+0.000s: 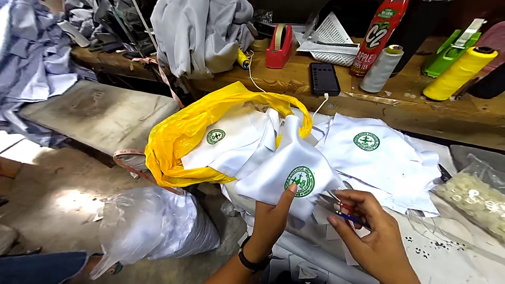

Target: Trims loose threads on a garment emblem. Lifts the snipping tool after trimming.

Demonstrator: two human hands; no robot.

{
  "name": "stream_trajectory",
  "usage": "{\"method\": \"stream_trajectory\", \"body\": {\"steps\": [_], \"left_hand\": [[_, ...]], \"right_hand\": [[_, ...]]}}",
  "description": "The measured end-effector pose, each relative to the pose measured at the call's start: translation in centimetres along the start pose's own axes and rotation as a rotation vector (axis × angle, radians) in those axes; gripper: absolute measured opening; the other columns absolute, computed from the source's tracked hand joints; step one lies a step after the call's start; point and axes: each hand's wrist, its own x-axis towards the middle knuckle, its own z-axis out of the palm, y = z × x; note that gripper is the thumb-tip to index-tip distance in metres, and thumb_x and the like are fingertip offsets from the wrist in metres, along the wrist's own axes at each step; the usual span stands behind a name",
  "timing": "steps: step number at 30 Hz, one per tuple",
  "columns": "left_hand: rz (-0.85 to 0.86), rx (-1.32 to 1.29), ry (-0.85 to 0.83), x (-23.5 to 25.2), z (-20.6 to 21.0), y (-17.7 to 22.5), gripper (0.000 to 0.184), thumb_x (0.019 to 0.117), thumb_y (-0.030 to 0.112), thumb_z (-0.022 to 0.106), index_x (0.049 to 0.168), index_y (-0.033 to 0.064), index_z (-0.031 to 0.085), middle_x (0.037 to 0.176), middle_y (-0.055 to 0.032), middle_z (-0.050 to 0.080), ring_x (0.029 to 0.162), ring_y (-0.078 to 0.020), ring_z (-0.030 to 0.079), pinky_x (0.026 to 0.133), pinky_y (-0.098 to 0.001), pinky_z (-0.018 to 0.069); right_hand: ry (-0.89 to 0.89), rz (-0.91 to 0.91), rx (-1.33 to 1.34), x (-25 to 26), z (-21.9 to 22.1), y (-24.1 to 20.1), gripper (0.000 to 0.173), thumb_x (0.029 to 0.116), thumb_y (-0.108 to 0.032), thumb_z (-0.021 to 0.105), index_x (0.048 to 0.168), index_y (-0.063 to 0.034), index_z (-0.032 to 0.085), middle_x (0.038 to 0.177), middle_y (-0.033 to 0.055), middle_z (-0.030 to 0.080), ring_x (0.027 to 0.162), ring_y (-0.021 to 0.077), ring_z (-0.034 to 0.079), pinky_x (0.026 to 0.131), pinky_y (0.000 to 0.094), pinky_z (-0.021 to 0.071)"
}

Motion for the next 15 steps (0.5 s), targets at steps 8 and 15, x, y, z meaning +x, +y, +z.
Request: {"method": "stream_trajectory", "body": {"steps": [8,15], "left_hand": [[0.089,0.064,-0.035,-0.13,0.32,-0.18,0.017,0.092,-0.007,0.063,0.106,0.0024,0.064,0.094,0.005,0.075,0.091,-0.0032,0.072,0.088,-0.0257,0.0603],[0.041,0.054,-0.065,-0.34,0.48,-0.05,0.016,0.0928,-0.006,0.062,0.106,0.0019,0.064,0.094,0.0041,0.075,0.091,-0.004,0.072,0.088,-0.0262,0.0604]], "right_hand": [[0.208,-0.166,-0.274,0.36,0.9,0.41,0.028,0.0955,-0.029,0.07,0.102,-0.0017,0.073,0.087,0.0081,0.069,0.084,0.0041,0.062,0.078,0.0113,0.0477],[0.205,-0.161,-0.178,0.5,1.1,0.84,0.026,0.094,-0.025,0.072,0.102,-0.0001,0.073,0.089,0.0062,0.069,0.084,-0.0019,0.061,0.076,0.0063,0.046]]}}
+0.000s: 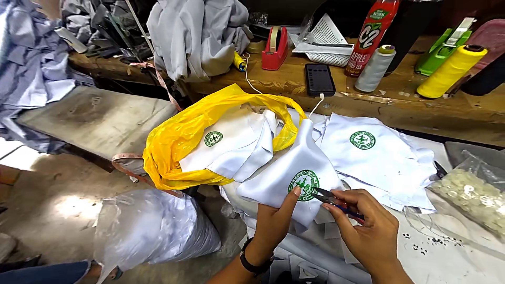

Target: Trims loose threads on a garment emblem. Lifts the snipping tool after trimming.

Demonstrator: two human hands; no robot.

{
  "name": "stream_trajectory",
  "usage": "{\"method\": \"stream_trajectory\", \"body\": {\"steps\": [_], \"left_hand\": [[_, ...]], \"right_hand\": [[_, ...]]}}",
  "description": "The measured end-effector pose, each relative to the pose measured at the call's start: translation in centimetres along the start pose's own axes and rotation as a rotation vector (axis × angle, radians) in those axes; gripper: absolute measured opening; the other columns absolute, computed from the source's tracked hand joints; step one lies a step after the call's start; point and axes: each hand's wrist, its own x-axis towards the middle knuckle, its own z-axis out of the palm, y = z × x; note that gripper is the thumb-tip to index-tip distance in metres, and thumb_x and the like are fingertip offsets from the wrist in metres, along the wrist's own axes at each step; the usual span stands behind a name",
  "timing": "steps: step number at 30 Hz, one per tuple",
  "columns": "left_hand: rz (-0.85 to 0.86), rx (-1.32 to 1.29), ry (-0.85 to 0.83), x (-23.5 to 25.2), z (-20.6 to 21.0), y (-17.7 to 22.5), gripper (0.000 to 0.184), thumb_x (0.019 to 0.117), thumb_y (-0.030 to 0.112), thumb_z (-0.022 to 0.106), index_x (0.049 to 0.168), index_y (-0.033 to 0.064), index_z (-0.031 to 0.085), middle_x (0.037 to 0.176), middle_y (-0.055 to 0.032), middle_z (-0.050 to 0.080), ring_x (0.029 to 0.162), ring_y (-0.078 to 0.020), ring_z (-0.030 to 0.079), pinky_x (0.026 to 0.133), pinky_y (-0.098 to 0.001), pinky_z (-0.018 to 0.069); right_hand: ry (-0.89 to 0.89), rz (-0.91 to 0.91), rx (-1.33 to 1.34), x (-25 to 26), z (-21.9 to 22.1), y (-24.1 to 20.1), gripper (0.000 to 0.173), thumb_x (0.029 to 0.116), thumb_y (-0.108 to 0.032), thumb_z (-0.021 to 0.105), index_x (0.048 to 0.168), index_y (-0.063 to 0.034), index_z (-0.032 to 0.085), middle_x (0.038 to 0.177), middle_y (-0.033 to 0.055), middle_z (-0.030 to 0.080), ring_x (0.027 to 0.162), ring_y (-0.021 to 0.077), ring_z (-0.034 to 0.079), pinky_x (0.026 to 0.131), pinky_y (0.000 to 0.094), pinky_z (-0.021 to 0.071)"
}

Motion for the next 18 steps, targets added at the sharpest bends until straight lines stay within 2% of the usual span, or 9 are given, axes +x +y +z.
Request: {"method": "stream_trajectory", "body": {"steps": [5,13,18], "left_hand": [[-0.072,-0.057,0.009,-0.22,0.13,0.1,0.017,0.0932,-0.007,0.061,0.108,0.0026,0.063,0.095,0.0033,0.076,0.092,-0.0051,0.073,0.089,-0.0273,0.0605],[-0.03,-0.066,-0.014,-0.4,0.21,-0.28,0.018,0.0931,-0.006,0.062,0.109,0.0023,0.064,0.097,0.0029,0.076,0.094,-0.0058,0.072,0.09,-0.0283,0.0603],[-0.033,-0.062,-0.015,-0.56,0.26,-0.35,0.019,0.0928,-0.007,0.062,0.109,0.0022,0.063,0.097,0.0031,0.076,0.093,-0.0059,0.073,0.089,-0.028,0.0605]], "right_hand": [[0.007,0.021,0.038,-0.21,-0.08,0.06,0.027,0.0938,-0.024,0.072,0.101,0.0016,0.073,0.088,0.0069,0.07,0.078,-0.0045,0.058,0.068,0.0051,0.0427],[0.032,-0.001,0.028,-0.38,-0.16,-0.03,0.023,0.0953,-0.021,0.071,0.098,0.0017,0.072,0.087,0.0084,0.07,0.079,-0.002,0.061,0.07,0.006,0.0451],[0.044,-0.018,0.014,-0.51,0.03,-0.03,0.021,0.0968,-0.018,0.069,0.091,0.0013,0.073,0.083,0.0084,0.07,0.079,-0.0008,0.063,0.071,0.0064,0.0469]]}}
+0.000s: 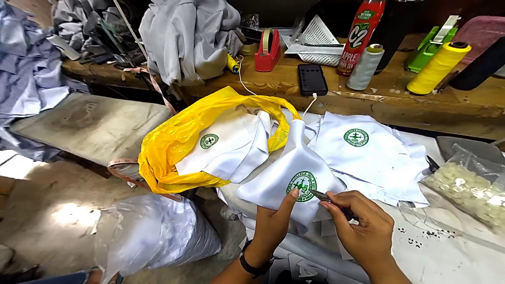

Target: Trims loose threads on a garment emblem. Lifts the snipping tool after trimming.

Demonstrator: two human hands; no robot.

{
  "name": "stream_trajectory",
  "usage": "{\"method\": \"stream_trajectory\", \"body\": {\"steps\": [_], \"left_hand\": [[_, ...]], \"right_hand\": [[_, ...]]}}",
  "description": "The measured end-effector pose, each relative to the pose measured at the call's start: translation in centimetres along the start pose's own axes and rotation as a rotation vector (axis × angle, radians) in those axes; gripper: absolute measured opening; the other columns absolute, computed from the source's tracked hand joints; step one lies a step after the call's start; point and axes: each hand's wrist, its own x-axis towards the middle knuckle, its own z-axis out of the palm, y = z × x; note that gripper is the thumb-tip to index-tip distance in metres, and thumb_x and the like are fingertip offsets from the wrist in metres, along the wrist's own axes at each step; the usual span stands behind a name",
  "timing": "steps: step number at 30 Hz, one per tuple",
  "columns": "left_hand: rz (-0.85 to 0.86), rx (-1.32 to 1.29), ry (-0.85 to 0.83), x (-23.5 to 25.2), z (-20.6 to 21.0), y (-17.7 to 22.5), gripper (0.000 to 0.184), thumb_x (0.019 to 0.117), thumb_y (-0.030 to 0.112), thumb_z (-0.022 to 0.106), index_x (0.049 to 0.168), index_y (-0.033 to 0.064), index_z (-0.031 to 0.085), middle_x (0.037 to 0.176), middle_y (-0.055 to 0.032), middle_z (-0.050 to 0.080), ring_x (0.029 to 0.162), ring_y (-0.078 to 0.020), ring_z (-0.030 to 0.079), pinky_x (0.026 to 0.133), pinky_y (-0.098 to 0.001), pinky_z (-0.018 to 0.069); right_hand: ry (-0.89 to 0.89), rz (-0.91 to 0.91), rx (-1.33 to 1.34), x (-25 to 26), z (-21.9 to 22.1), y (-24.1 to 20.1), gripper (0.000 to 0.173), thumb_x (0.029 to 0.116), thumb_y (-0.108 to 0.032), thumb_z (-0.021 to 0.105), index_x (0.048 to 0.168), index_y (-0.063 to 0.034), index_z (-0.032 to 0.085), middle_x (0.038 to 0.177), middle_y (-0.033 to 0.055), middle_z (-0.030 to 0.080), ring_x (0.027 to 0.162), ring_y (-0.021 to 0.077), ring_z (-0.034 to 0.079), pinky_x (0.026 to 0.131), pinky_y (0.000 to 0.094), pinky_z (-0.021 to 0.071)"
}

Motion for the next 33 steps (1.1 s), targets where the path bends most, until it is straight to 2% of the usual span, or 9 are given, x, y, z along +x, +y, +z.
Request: {"method": "stream_trajectory", "body": {"steps": [6,9,19,22,27,30,33], "left_hand": [[0.01,0.004,0.006,0.1,0.0,-0.3,0.017,0.094,-0.006,0.062,0.108,0.0029,0.064,0.096,0.0036,0.076,0.093,-0.0051,0.072,0.089,-0.0276,0.0602],[0.035,0.007,0.008,0.2,-0.1,-0.3,0.017,0.094,-0.005,0.062,0.109,0.0025,0.064,0.097,0.0037,0.075,0.095,-0.005,0.072,0.09,-0.0275,0.0598],[0.079,0.07,0.01,0.2,-0.1,-0.1,0.016,0.0931,-0.006,0.063,0.108,0.0016,0.064,0.096,0.0047,0.075,0.094,-0.0032,0.072,0.09,-0.0256,0.0595],[0.082,0.087,-0.003,0.2,-0.2,-0.1,0.016,0.0932,-0.005,0.063,0.108,0.0011,0.064,0.096,0.005,0.075,0.094,-0.0027,0.071,0.091,-0.0254,0.0593],[-0.023,0.024,-0.002,0.3,-0.3,0.1,0.017,0.0934,-0.005,0.062,0.11,0.0004,0.062,0.096,0.0025,0.074,0.094,-0.0051,0.072,0.09,-0.0276,0.0598],[-0.143,-0.043,0.017,0.5,-0.2,0.6,0.016,0.0945,-0.006,0.06,0.109,0.0012,0.061,0.095,0.0011,0.075,0.092,-0.0064,0.072,0.088,-0.028,0.0603],[-0.163,-0.065,0.018,0.5,-0.1,0.6,0.016,0.0946,-0.006,0.059,0.109,0.0011,0.061,0.095,0.0007,0.075,0.091,-0.0068,0.072,0.088,-0.0279,0.0602]], "right_hand": [[-0.064,-0.011,0.057,-0.2,-0.2,0.1,0.022,0.097,-0.024,0.07,0.097,-0.0021,0.073,0.086,0.0059,0.07,0.082,-0.0012,0.063,0.074,0.0072,0.048],[-0.107,0.029,0.158,-0.2,-1.0,0.1,0.022,0.0958,-0.025,0.072,0.099,-0.0032,0.072,0.088,0.0027,0.069,0.082,-0.0053,0.061,0.071,0.0052,0.0472],[-0.184,0.056,0.071,0.9,-1.9,0.4,0.025,0.0939,-0.027,0.072,0.095,-0.0016,0.075,0.085,0.0039,0.07,0.076,-0.0049,0.059,0.067,0.0063,0.046],[-0.197,0.026,0.06,1.2,-1.8,0.4,0.025,0.0946,-0.027,0.071,0.096,-0.0026,0.076,0.086,0.0046,0.071,0.079,-0.0031,0.061,0.07,0.0072,0.0472],[-0.228,-0.06,-0.004,1.8,-2.1,0.5,0.024,0.0974,-0.027,0.068,0.096,-0.005,0.077,0.088,0.0066,0.073,0.085,0.0052,0.066,0.078,0.0138,0.0507],[-0.233,-0.089,-0.029,2.0,-2.2,0.6,0.024,0.0982,-0.027,0.067,0.095,-0.0058,0.077,0.086,0.0069,0.073,0.084,0.0074,0.066,0.077,0.0155,0.0503],[-0.238,-0.109,-0.042,2.1,-2.3,0.7,0.024,0.0988,-0.027,0.067,0.094,-0.006,0.077,0.085,0.007,0.073,0.083,0.0085,0.066,0.076,0.0162,0.0502]]}}
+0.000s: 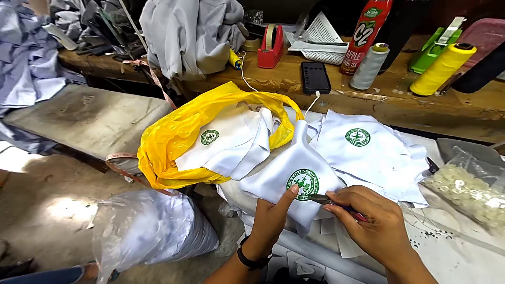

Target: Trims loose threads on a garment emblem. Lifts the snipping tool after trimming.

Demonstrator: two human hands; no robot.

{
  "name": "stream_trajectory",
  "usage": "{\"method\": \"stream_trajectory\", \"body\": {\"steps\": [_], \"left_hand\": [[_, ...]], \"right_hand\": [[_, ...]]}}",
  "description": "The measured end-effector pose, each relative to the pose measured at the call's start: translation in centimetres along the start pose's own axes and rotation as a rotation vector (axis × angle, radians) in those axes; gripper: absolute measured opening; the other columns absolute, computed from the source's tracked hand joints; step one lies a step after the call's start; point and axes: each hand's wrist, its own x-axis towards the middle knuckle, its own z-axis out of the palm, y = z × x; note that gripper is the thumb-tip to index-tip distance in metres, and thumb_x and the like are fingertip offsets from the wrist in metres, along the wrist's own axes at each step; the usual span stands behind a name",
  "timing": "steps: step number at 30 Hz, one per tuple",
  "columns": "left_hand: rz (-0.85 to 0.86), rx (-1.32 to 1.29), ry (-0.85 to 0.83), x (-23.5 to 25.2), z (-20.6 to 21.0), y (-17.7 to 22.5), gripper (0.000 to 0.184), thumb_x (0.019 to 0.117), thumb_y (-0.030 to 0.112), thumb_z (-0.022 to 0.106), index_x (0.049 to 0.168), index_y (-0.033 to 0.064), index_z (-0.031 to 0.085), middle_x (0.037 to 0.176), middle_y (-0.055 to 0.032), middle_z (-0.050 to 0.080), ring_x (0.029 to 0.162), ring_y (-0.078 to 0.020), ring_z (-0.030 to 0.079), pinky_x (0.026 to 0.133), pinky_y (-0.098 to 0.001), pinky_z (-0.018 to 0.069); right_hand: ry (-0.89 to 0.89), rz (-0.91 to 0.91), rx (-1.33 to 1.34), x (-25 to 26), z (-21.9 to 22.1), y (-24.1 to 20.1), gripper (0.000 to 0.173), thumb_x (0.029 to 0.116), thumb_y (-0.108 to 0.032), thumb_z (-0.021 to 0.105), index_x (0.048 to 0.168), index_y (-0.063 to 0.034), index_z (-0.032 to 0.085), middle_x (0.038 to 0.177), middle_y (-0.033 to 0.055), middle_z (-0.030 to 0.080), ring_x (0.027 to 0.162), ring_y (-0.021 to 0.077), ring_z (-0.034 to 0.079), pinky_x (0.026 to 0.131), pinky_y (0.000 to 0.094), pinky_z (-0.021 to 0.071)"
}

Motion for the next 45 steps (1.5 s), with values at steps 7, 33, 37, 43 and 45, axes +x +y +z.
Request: {"method": "stream_trajectory", "body": {"steps": [7,33,37,43,45], "left_hand": [[0.015,-0.016,-0.012,0.0,0.0,0.0,0.017,0.0945,-0.007,0.059,0.109,0.0013,0.062,0.095,0.0008,0.075,0.092,-0.007,0.073,0.089,-0.0287,0.0603],[0.193,0.064,0.034,-0.1,-0.1,-1.3,0.016,0.0929,-0.006,0.062,0.107,0.0029,0.064,0.095,0.0043,0.075,0.092,-0.0039,0.072,0.089,-0.0262,0.0599],[0.205,0.075,0.027,-0.1,-0.1,-1.4,0.016,0.093,-0.005,0.063,0.106,0.0026,0.064,0.096,0.0052,0.075,0.093,-0.0031,0.071,0.09,-0.0256,0.0595],[0.18,0.07,0.021,0.0,0.0,-1.6,0.015,0.0933,-0.004,0.064,0.105,0.0035,0.065,0.094,0.0051,0.075,0.091,-0.0032,0.072,0.088,-0.0257,0.06],[0.18,0.075,0.002,0.1,-0.1,-1.7,0.015,0.0931,-0.005,0.064,0.106,0.003,0.064,0.095,0.0051,0.075,0.092,-0.003,0.072,0.089,-0.0256,0.0598]], "right_hand": [[-0.017,0.005,0.053,0.0,0.1,0.4,0.024,0.0988,-0.026,0.067,0.094,-0.0048,0.076,0.085,0.0064,0.072,0.083,0.0054,0.065,0.076,0.0138,0.0501],[0.147,0.054,0.015,-1.1,1.9,-0.3,0.023,0.0957,-0.025,0.072,0.099,-0.0029,0.074,0.09,0.0077,0.072,0.09,0.0043,0.066,0.083,0.0109,0.0493],[0.152,0.01,-0.028,-0.9,2.1,-0.2,0.021,0.0962,-0.025,0.072,0.099,-0.0048,0.075,0.09,0.0076,0.072,0.089,0.008,0.065,0.082,0.0141,0.0479],[0.138,0.074,0.088,-0.9,2.3,0.3,0.023,0.0946,-0.021,0.072,0.101,0.0009,0.073,0.092,0.0087,0.071,0.089,-0.0002,0.063,0.08,0.0071,0.0476],[0.132,0.069,0.093,-0.9,2.2,0.4,0.022,0.0946,-0.02,0.072,0.101,0.0005,0.074,0.093,0.0088,0.07,0.091,0.0,0.064,0.082,0.0073,0.0479]]}}
